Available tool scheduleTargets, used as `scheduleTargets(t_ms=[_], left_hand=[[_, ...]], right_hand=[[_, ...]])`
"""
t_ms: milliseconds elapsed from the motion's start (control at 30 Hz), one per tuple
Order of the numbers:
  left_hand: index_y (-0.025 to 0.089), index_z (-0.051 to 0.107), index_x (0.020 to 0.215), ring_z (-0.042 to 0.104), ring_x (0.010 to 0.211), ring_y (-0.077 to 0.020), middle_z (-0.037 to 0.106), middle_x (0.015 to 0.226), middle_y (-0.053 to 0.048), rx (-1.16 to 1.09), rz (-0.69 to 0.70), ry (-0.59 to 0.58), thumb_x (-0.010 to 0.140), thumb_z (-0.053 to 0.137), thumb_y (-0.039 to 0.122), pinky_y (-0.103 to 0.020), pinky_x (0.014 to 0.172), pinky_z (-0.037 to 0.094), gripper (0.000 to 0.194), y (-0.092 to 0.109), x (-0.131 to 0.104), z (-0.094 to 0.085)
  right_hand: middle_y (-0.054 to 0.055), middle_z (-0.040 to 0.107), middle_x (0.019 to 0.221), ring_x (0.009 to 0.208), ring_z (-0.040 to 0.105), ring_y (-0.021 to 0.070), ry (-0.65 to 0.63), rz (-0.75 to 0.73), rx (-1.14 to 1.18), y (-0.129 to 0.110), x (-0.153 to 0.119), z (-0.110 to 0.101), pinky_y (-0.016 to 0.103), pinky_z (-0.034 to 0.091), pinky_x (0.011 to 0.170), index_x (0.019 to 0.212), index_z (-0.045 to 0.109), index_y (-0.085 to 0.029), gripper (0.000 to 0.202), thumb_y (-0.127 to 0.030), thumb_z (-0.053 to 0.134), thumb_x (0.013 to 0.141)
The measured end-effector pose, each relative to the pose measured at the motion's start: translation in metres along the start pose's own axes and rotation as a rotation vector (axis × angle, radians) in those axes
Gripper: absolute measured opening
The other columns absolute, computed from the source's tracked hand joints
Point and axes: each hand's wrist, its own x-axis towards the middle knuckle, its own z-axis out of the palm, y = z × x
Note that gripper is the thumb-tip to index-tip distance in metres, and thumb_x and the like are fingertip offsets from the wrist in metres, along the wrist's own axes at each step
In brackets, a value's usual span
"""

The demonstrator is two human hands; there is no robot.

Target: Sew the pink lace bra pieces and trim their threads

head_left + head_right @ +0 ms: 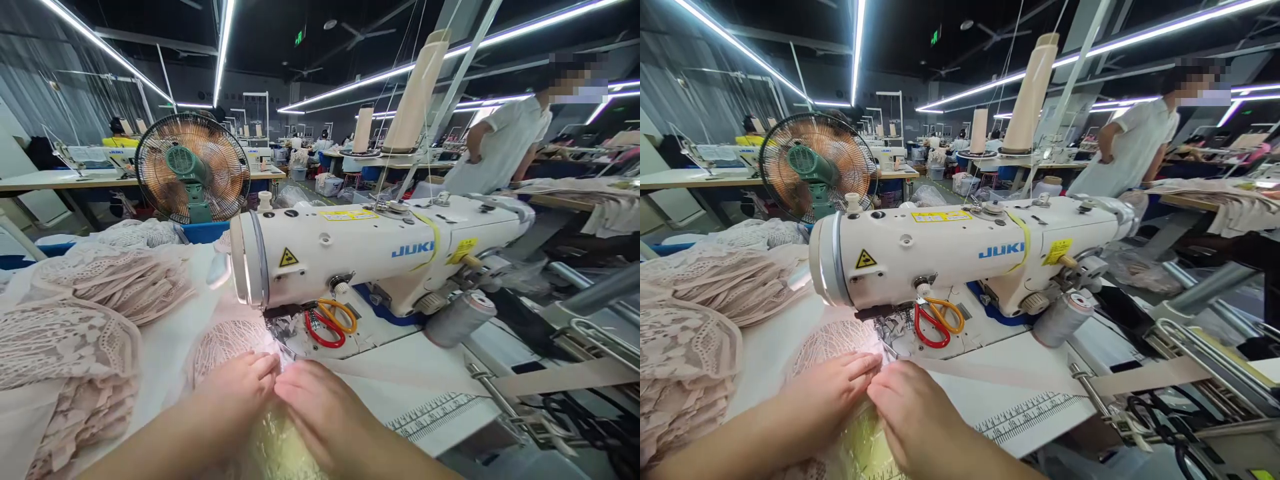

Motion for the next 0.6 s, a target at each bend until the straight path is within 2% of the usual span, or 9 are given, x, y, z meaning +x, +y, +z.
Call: scheduleTargets(t_ms=[100,233,333,467,600], left_hand=[[0.005,0.059,0.119,0.056,0.114,-0.0319,0.059,0.127,-0.017,0.064,-0.027,0.048,0.077,0.051,0.012,-0.045,0.097,0.049,0.043,0.018,-0.007,0.003],[0.013,0.052,0.129,0.056,0.114,-0.0339,0.057,0.131,-0.012,0.036,-0.005,0.124,0.077,0.052,0.012,-0.053,0.091,0.051,0.052,0.021,-0.017,0.010],[0.017,0.052,0.127,0.055,0.114,-0.0326,0.057,0.131,-0.011,0.000,0.018,0.204,0.079,0.052,0.013,-0.054,0.092,0.049,0.049,0.012,-0.021,0.017],[0.016,0.054,0.124,0.055,0.113,-0.0312,0.058,0.128,-0.013,0.006,0.070,0.178,0.086,0.047,0.015,-0.053,0.094,0.048,0.039,-0.006,-0.021,0.015],[0.020,0.053,0.127,0.055,0.113,-0.0318,0.059,0.125,-0.015,0.021,0.123,0.185,0.089,0.046,0.018,-0.055,0.093,0.047,0.039,-0.023,-0.018,0.011]], right_hand=[[0.013,0.063,0.114,0.108,0.052,0.0230,-0.102,-0.108,-0.274,0.012,-0.009,-0.018,0.039,0.040,0.103,0.117,0.058,-0.010,0.040,-0.010,0.042,0.081],[0.013,0.057,0.128,0.121,0.046,0.0229,-0.190,-0.137,-0.373,0.013,-0.025,-0.023,0.037,0.037,0.107,0.124,0.054,-0.008,0.043,-0.011,0.041,0.083],[0.011,0.056,0.130,0.121,0.045,0.0228,-0.217,-0.113,-0.366,0.010,-0.026,-0.022,0.035,0.036,0.107,0.124,0.055,-0.007,0.044,-0.012,0.041,0.082],[0.009,0.055,0.131,0.115,0.047,0.0235,-0.239,-0.071,-0.336,0.010,-0.017,-0.020,0.034,0.037,0.105,0.123,0.055,-0.008,0.044,-0.014,0.043,0.081],[0.006,0.056,0.129,0.102,0.051,0.0222,-0.283,-0.002,-0.355,0.008,-0.005,-0.020,0.034,0.040,0.100,0.116,0.058,-0.012,0.041,-0.014,0.045,0.077]])
